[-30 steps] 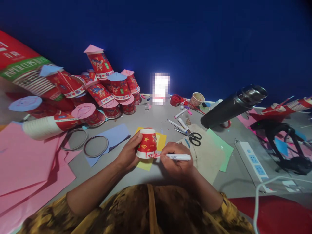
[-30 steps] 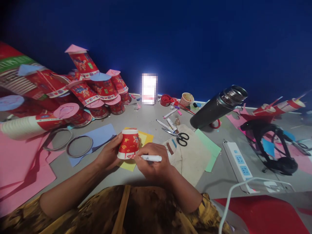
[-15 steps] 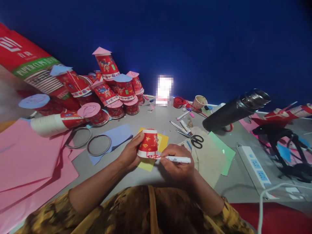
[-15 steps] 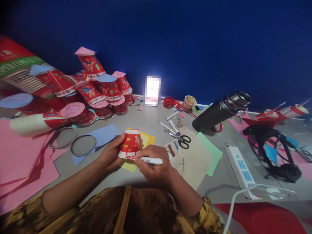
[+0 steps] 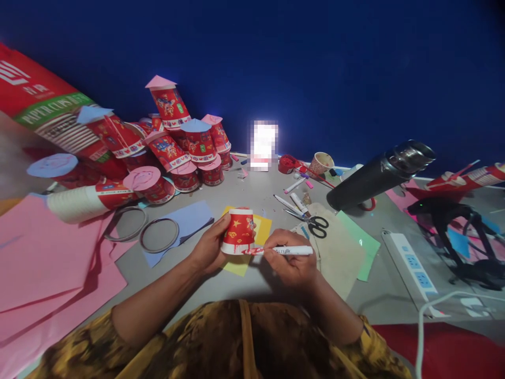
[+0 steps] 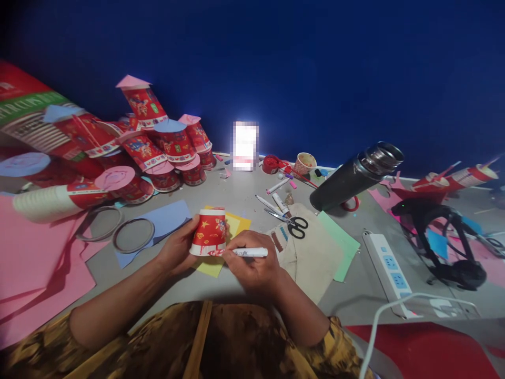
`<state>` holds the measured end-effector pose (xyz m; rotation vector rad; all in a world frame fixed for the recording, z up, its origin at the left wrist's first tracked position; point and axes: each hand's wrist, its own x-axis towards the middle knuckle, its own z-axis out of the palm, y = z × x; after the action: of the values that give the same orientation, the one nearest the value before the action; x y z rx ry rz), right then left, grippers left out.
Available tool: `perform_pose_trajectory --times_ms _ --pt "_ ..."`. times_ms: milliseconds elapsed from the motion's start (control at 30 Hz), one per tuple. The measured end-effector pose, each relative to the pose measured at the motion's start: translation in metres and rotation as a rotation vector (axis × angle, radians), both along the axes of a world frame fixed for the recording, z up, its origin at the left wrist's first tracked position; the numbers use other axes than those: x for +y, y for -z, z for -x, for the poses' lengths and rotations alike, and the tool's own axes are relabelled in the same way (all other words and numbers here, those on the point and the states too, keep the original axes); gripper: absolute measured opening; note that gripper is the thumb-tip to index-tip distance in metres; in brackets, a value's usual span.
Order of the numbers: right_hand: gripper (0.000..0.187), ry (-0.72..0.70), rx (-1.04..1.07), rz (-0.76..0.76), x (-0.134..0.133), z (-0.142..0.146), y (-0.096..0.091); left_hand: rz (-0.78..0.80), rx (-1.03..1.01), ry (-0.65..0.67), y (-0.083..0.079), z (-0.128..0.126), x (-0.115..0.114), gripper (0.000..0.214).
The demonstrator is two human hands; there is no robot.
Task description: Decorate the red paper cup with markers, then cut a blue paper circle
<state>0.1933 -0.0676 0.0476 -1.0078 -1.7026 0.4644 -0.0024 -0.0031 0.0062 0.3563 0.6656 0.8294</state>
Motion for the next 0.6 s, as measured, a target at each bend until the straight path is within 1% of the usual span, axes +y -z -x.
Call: perform_pose_trajectory --times_ms 67,200,333,433,533,600 --pt "0.011 0.031 0.008 0.000 -0.0002 -0.0007 0.0004 0.004 -0.012 -0.007 0.0012 0.0008 0.0001 0.045" --pt "0.012 -0.005 0.010 0.002 -0.0003 -0.0017 0.0009 0.023 -0.045 0.019 0.0028 0.0030 0.0005 0.045" --pt "0.011 0.045 0.021 -0.003 -0.0006 -0.0024 0.0022 0.021 -0.048 0.038 0.0028 0.0042 0.0004 0.046" --pt "0.012 0.012 0.027 0.026 -0.0007 -0.0031 0.0029 0.013 -0.043 0.046 0.0026 0.0034 -0.0002 0.049" --pt "0.011 0.024 0.024 0.014 -0.0005 -0.0041 0.0030 0.013 -0.051 0.046 0.0032 0.0021 -0.0010 0.050" --pt "0.013 -0.010 0.019 0.038 -0.0004 -0.0048 0.0032 0.008 -0.051 0.051 0.0038 0.0016 -0.0016 0.050"
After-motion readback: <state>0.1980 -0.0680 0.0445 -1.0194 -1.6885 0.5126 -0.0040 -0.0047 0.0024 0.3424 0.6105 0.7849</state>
